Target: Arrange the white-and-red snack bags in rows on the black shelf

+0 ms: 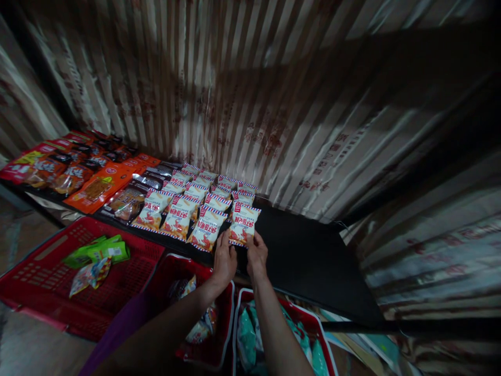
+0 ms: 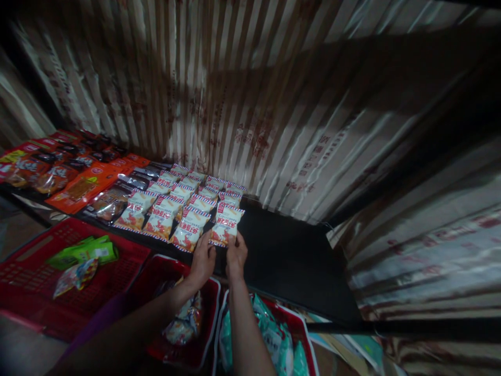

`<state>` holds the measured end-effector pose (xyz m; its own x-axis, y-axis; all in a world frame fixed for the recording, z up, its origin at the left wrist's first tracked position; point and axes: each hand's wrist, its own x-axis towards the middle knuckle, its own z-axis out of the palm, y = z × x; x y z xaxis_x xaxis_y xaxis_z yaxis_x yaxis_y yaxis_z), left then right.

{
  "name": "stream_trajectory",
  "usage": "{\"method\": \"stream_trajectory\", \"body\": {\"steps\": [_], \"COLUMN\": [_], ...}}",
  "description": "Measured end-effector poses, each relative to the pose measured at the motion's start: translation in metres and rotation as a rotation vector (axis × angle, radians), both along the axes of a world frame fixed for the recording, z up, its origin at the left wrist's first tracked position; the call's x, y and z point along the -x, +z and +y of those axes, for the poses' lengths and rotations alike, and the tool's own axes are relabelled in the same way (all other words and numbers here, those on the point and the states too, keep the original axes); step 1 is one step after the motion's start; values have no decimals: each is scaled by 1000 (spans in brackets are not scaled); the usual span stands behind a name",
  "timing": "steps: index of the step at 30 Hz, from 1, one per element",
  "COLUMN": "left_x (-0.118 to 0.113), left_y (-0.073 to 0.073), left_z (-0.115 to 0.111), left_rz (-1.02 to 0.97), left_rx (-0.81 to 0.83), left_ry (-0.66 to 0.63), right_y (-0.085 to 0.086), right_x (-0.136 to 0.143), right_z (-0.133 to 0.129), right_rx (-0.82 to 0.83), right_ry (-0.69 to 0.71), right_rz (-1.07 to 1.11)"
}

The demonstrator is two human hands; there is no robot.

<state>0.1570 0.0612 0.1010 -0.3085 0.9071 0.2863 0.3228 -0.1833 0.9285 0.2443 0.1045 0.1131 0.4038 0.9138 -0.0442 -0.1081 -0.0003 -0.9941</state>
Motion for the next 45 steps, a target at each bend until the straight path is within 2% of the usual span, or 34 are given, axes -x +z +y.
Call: {"method": "stream_trajectory", "body": {"steps": [9,14,17,20,25,33,41,45], "left_x": [-7,-7,-6,-5,-6,-8,-7,-7], "left_y": [-8,-15,-14,-13,-15,-23,-19,-19], "left_z": [9,11,13,15,18,21,18,18], "left_rz": [53,90,109,121,95,60,113,114], "left_rx": [69,92,100,112,102,77,70,43], "left_ry": [-9,-23,-38,-46,-24,-11,-21,-10], "right_y": [-11,-13,-10,-9,-13,-17,-13,-10], "right_x": [-4,-5,-4,-3,-3,-3,-3,-3], "right_z": [17,19,16,14,15,18,15,15], "right_rx": [9,62,140,148,90,32,31,-50], "right_ry": [25,25,5,-9,-66,-58,-33,-40], "right_rz": [-189,-485,-705,-821,-867,-906,-885,-869]}}
